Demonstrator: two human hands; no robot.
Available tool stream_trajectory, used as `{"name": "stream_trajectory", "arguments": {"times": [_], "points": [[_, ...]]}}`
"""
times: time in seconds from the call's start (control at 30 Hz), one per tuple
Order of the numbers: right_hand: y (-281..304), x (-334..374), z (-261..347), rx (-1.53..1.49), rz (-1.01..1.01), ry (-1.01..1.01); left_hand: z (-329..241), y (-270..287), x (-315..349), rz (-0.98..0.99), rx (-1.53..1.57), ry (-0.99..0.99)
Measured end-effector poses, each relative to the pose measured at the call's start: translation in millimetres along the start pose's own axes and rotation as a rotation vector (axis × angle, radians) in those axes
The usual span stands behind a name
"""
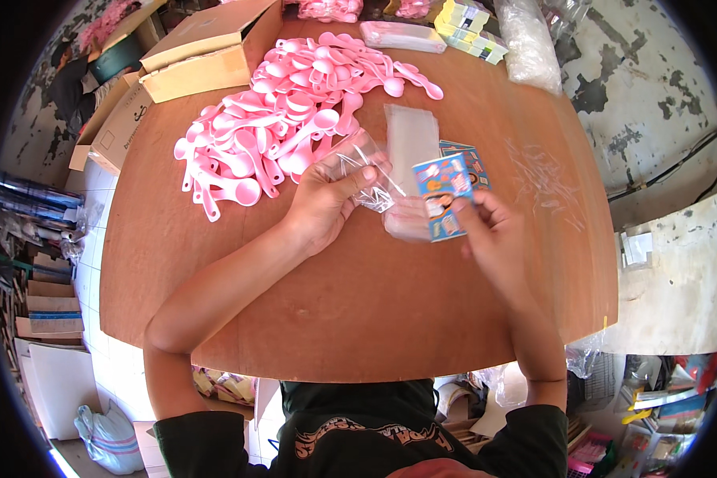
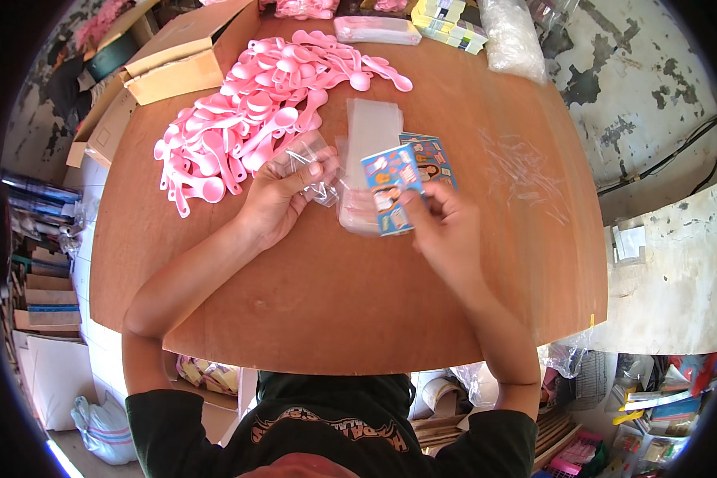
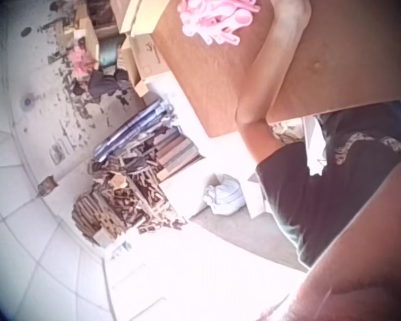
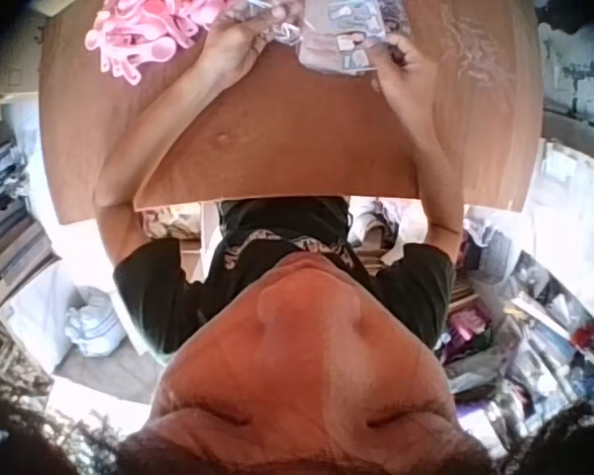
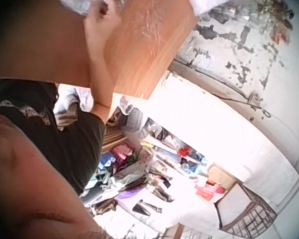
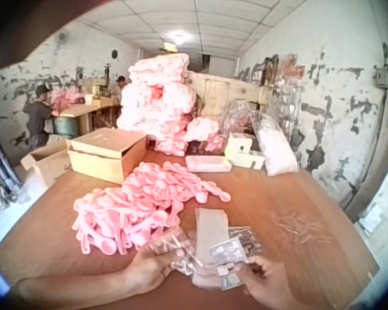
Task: The person packages souvenir items by placing plastic spoons, paper backing cards, and printed cards into clear plastic sleeves by hand.
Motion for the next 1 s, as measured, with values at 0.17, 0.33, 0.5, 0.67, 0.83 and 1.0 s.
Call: {"name": "stream_trajectory", "arguments": {"times": [0.17, 0.33, 0.5, 0.67, 0.83, 1.0], "points": [[-40, 19, -21, -0.155, 0.213, -0.1, -5, 3, 2, -0.064, 0.042, -0.041], [-54, 29, -22, -0.242, 0.252, -0.119, 5, -4, 9, -0.04, 0.03, -0.006], [-56, 32, -21, -0.242, 0.233, -0.09, 12, -9, 15, -0.027, 0.022, 0.025], [-52, 30, -21, -0.301, 0.193, -0.088, 10, -9, 13, 0.009, 0.101, 0.026], [-49, 33, -25, -0.327, 0.154, -0.078, 8, -3, 12, -0.026, 0.134, 0.035], [-52, 33, -23, -0.3, 0.156, -0.061, 8, -2, 12, -0.047, 0.146, 0.036]]}}
Point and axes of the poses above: each hand's wrist, its own x-axis away from the middle knuckle, its own y-axis out of the back of the hand, z = x × y, the point moved 9 cm from there along -x, towards the middle knuckle, and after that the axes turned 12 degrees about -z, right-handed, at the moved point
